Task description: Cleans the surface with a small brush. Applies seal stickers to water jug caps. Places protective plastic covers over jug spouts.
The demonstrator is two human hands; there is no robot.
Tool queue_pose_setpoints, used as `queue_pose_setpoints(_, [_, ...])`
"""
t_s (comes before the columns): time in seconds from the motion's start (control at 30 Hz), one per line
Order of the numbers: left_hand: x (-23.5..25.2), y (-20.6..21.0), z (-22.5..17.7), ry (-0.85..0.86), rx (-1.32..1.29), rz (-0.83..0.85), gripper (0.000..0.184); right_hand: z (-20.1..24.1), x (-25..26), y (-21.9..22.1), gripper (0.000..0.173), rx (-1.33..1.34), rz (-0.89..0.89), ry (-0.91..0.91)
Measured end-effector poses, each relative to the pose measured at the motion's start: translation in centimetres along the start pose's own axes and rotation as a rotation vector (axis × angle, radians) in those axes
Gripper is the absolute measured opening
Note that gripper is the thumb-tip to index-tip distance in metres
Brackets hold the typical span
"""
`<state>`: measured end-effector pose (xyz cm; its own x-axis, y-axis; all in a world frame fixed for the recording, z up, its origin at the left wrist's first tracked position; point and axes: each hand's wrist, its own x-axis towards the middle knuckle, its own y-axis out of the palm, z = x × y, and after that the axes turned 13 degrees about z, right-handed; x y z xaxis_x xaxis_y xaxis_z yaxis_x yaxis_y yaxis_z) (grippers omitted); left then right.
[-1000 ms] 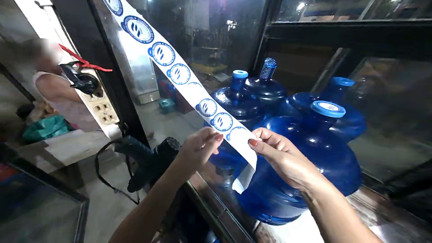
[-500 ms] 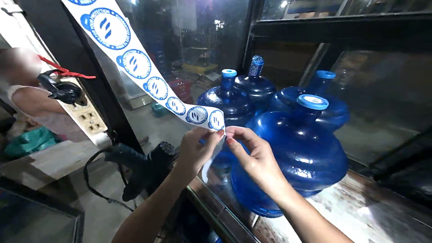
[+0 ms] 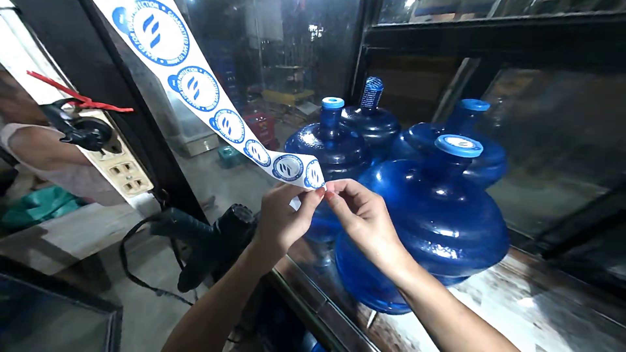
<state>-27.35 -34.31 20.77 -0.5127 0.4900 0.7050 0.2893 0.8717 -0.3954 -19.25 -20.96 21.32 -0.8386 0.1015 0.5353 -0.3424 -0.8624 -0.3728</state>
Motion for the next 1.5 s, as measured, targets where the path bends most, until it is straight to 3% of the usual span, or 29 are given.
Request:
queue_pose_setpoints(0.3, [0.6,-0.6,2.2,-0.012,-0.12,0.043,0.013,0.4,2.2,-1.9,0.011,0.159,0.119,0.154])
queue_pose_setpoints(0.43, [0.6,-2.2,3.0,-0.113,-0.186,0.055,0.015,0.2,4.8,-4.7,0.013,-0.061,0.139,0.13])
queue_pose_setpoints(0.6, [0.2,-4.2,5.1,-0.054,-0.242,0.032,0.017,-0.1,11.3,-8.2,0.022,-0.254,-0.086,0.174])
queue_pose_setpoints(0.77, [-0.5,-5.6,6.1,-0.026,-0.21,-0.021,0.017,-2.0,17.5,-8.0,0.029,-0.711,-0.23,0.223])
queue_pose_setpoints(0.9, [-1.1,-6.8,6.7,-0.076,-0.196,-0.062,0.017,-4.5,20.2,-6.9,0.031,-0.815,-0.215,0.31])
queue_pose_setpoints(1.3, [-1.6,-9.0,8.3,-0.019,-0.27,-0.097,0.008,-6.1,20.7,-5.8,0.031,-0.825,-0.216,0.364])
queue_pose_setpoints(1.5, [-1.5,-9.2,8.4,-0.033,-0.258,-0.062,0.011,-4.8,21.3,-6.7,0.031,-0.85,-0.064,0.464])
